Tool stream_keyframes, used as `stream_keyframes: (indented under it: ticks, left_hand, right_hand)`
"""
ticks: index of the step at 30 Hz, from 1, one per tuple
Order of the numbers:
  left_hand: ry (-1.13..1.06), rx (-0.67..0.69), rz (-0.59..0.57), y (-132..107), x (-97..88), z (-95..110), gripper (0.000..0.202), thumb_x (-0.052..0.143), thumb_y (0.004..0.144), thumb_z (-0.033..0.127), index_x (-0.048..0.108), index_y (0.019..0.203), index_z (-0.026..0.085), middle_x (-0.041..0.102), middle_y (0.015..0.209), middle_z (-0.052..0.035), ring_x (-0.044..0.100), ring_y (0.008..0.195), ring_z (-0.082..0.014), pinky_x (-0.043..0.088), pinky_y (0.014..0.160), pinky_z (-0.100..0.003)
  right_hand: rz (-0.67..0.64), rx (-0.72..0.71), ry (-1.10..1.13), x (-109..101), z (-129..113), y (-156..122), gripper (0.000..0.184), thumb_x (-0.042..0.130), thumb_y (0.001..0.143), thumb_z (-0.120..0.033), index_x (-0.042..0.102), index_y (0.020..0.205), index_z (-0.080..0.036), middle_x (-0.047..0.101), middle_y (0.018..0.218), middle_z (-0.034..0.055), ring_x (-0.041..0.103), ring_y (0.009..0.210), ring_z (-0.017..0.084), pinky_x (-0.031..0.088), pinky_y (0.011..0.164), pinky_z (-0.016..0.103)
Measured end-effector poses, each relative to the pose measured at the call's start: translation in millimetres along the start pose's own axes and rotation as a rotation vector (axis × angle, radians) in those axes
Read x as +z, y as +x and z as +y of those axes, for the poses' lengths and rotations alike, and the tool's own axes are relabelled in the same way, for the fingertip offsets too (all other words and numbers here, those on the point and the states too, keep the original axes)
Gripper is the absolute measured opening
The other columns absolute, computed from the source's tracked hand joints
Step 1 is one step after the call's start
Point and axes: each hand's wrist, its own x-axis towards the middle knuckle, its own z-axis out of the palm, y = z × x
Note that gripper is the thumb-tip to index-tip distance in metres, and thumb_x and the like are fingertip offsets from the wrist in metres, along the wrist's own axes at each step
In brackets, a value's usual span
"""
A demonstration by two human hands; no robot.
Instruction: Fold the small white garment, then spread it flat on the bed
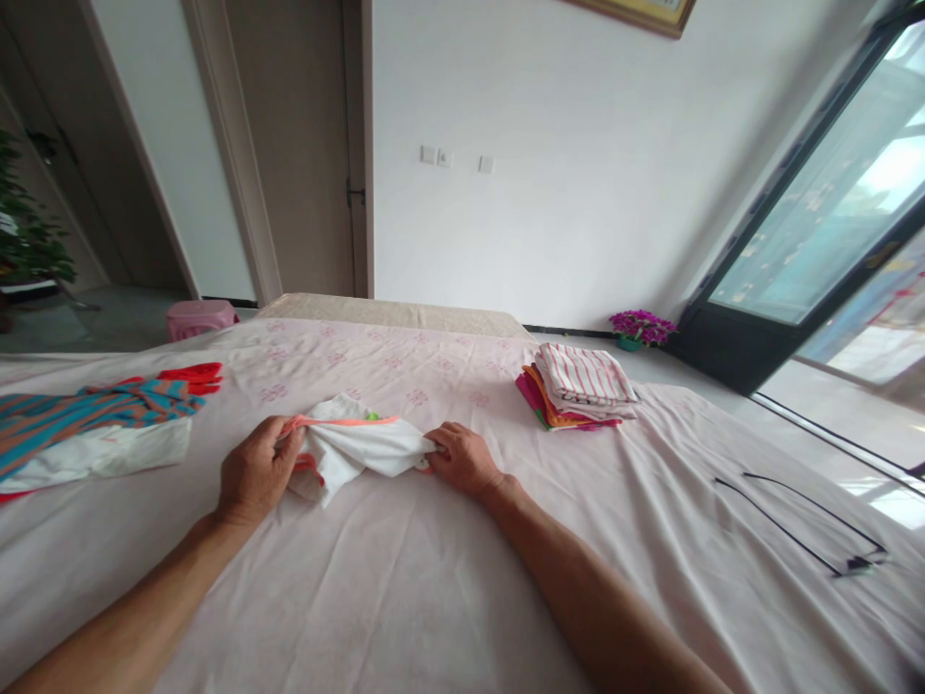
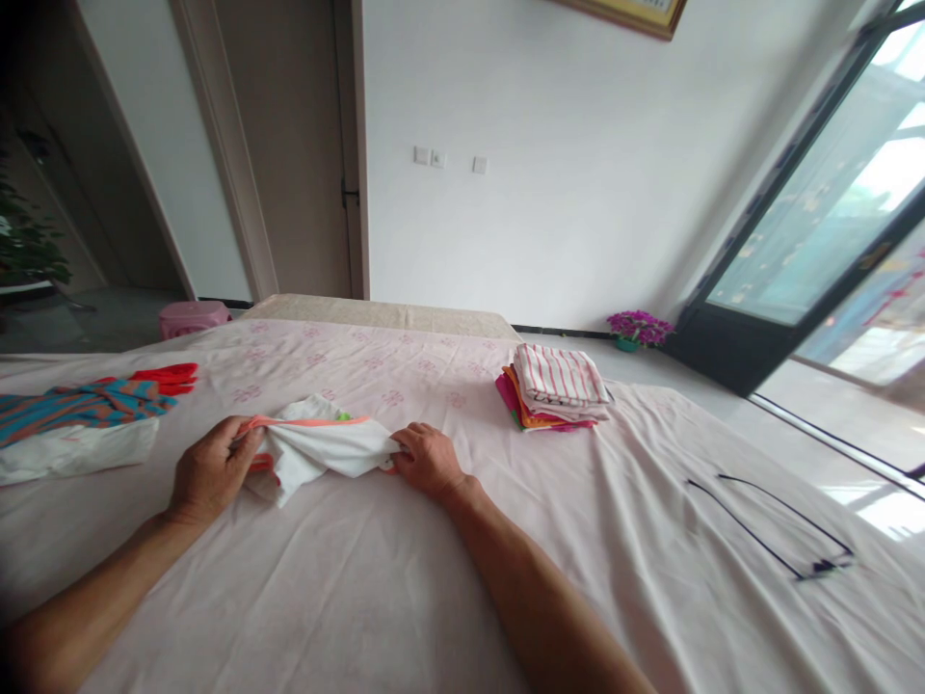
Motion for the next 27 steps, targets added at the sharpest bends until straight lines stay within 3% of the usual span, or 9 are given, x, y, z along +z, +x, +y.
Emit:
stream_keyframes:
  ticks: [3, 10, 17, 21, 24, 27]
  left_hand:
    - [-0.012, 0.012, 0.013, 0.2, -1.8, 1.6, 0.026, 0.046, 0.094, 0.040, 0.063, 0.102, 0.022, 0.072, 0.092, -0.0026, 0.068, 0.083, -0.0204, 0.046, 0.069, -0.027]
    - [-0.099, 0.109, 0.084, 0.5, -8.4, 16.0, 0.021, 0.048, 0.096, 0.034, 0.062, 0.107, 0.023, 0.070, 0.101, -0.0035, 0.066, 0.095, -0.0203, 0.048, 0.080, -0.028]
    - [-0.127, 0.165, 0.097, 0.8, -11.7, 22.7, 0.019, 0.048, 0.096, 0.033, 0.061, 0.103, 0.020, 0.069, 0.098, -0.0046, 0.065, 0.093, -0.0200, 0.047, 0.081, -0.028]
    - [-0.186, 0.132, 0.080, -0.6, -11.5, 20.5, 0.022, 0.047, 0.095, 0.036, 0.062, 0.101, 0.021, 0.070, 0.096, -0.0038, 0.066, 0.089, -0.0190, 0.048, 0.078, -0.027]
    - [-0.281, 0.096, -0.011, -2.7, -10.2, 21.8, 0.024, 0.049, 0.093, 0.040, 0.063, 0.099, 0.021, 0.072, 0.093, -0.0022, 0.067, 0.085, -0.0179, 0.049, 0.077, -0.025]
    - [-0.377, 0.092, -0.154, -6.7, -8.6, 30.2, 0.025, 0.052, 0.091, 0.042, 0.065, 0.098, 0.021, 0.073, 0.091, -0.0013, 0.068, 0.084, -0.0166, 0.050, 0.077, -0.022]
  right_hand:
    - [0.094, 0.064, -0.012, -2.2, 1.6, 0.7, 0.023, 0.059, 0.079, -0.011, 0.071, 0.093, -0.024, 0.066, 0.087, 0.0023, 0.060, 0.080, 0.016, 0.045, 0.071, 0.025]
    - [0.586, 0.153, 0.081, -20.0, 7.5, 3.7, 0.034, 0.046, 0.080, -0.008, 0.067, 0.102, -0.023, 0.062, 0.098, 0.0046, 0.059, 0.087, 0.018, 0.048, 0.080, 0.029]
    - [0.574, 0.218, -0.061, -24.6, 21.9, 4.8, 0.035, 0.047, 0.078, -0.007, 0.069, 0.098, -0.025, 0.059, 0.098, 0.0046, 0.058, 0.088, 0.019, 0.048, 0.077, 0.029]
    - [0.607, 0.212, 0.041, -25.1, 27.1, 6.7, 0.029, 0.047, 0.077, -0.008, 0.068, 0.092, -0.022, 0.057, 0.096, 0.0049, 0.057, 0.086, 0.018, 0.049, 0.075, 0.029]
    - [0.651, 0.186, 0.189, -20.7, 34.2, 8.6, 0.024, 0.046, 0.078, -0.010, 0.066, 0.085, -0.021, 0.059, 0.098, 0.0061, 0.057, 0.093, 0.019, 0.050, 0.080, 0.031]
    - [0.721, 0.292, 0.303, -14.3, 45.0, 8.5, 0.029, 0.043, 0.075, -0.011, 0.065, 0.089, -0.021, 0.060, 0.098, 0.0064, 0.058, 0.093, 0.020, 0.051, 0.080, 0.033]
